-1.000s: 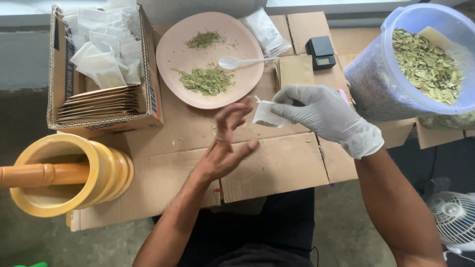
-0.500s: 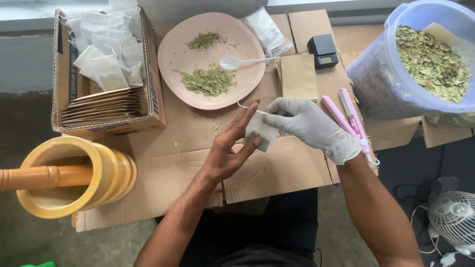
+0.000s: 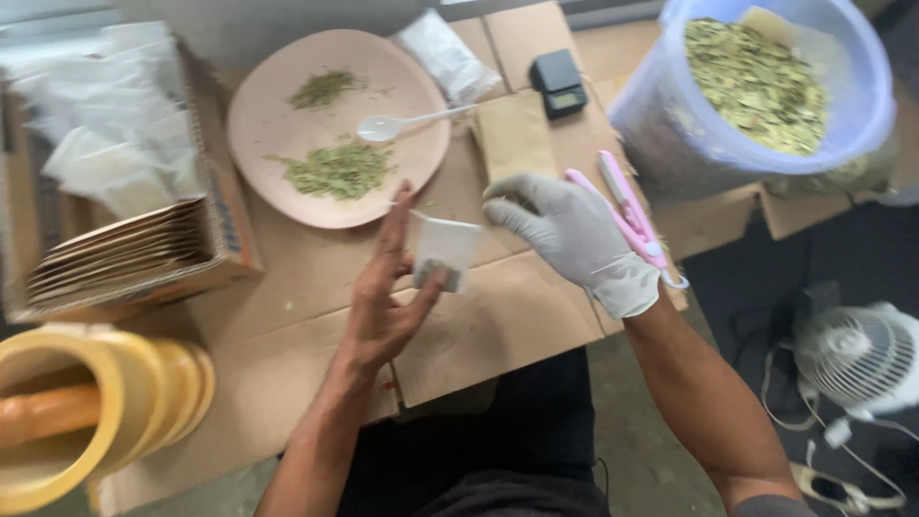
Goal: Filling small tea bags with dried leaves and sealing them with a handheld heat sealer.
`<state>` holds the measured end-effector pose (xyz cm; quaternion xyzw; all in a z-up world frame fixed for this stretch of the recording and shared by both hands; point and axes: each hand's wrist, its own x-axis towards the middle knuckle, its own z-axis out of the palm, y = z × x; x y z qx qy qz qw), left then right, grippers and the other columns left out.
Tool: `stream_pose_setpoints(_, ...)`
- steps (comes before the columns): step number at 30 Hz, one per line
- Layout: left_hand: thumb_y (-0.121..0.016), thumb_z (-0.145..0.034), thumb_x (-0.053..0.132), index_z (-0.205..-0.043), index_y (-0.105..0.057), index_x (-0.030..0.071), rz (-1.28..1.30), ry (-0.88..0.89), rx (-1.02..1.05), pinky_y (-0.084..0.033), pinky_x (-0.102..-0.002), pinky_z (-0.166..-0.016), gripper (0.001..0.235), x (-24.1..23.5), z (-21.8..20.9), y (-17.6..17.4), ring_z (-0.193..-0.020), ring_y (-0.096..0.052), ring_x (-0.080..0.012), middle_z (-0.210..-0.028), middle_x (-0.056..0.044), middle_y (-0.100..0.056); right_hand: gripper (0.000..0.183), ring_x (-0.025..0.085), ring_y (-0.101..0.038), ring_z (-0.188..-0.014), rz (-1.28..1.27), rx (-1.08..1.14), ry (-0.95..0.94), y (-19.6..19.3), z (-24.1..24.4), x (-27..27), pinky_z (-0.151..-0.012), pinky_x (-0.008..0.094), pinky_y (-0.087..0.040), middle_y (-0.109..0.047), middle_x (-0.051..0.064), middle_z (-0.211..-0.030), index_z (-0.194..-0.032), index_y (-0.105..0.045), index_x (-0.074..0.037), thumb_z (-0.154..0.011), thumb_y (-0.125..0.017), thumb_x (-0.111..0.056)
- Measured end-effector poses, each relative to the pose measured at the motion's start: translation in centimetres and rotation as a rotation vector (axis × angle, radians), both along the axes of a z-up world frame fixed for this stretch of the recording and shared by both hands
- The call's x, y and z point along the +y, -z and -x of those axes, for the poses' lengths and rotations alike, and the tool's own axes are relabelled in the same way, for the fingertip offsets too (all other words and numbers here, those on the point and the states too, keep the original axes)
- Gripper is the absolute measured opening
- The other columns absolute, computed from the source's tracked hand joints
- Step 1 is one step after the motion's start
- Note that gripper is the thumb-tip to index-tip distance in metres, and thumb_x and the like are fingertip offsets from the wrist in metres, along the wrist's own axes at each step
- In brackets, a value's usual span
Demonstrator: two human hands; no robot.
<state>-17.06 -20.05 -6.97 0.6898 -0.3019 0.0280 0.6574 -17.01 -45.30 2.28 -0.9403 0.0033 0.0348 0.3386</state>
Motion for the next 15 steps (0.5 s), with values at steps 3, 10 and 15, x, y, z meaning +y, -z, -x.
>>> stream_pose_setpoints(3, -0.079, -0.101, -0.003, -0.180, -0.025, 0.006, -0.027, -0.107, -0.059, -0.066, -0.046, -0.106, 0.096, 0.3, -0.4, 0.7, -0.158, -0.051, -0.0463, -0.187, -0.023, -0.025, 0.033, 0.018, -0.080, -0.103, 0.325, -0.288, 0.206, 1.8, 1.3, -5.7, -0.089, 0.038, -0.058, -0.084, -0.002, -0.108, -0.139, -0.078, -0.034, -0.113, -0.075, -0.054)
stream_pose_setpoints(10, -0.079, -0.103, -0.003, -0.179, -0.026, 0.003, -0.131, -0.219, -0.184, -0.065, -0.048, -0.106, 0.093, 1.1, -0.9, 0.9, -0.167, -0.038, -0.0480, -0.186, -0.025, -0.028, 0.097, 0.041, -0.060, -0.141, 0.571, 0.174, 0.327, 0.9, 4.0, -10.3, -0.106, 0.065, -0.058, -0.065, 0.014, -0.148, -0.170, -0.053, -0.017, -0.097, -0.068, -0.080)
stream_pose_setpoints(15, -0.077, -0.105, 0.000, -0.180, -0.026, 0.006, -0.150, -0.227, -0.205, -0.066, -0.042, -0.104, 0.091, 1.1, -1.1, 1.3, -0.169, -0.036, -0.0431, -0.187, -0.021, -0.028, 0.092, 0.049, -0.066, -0.131, 0.613, 0.109, 0.296, 5.6, 3.6, -11.4, -0.100, 0.065, -0.062, -0.067, 0.018, -0.139, -0.153, -0.069, -0.011, -0.092, -0.077, -0.079)
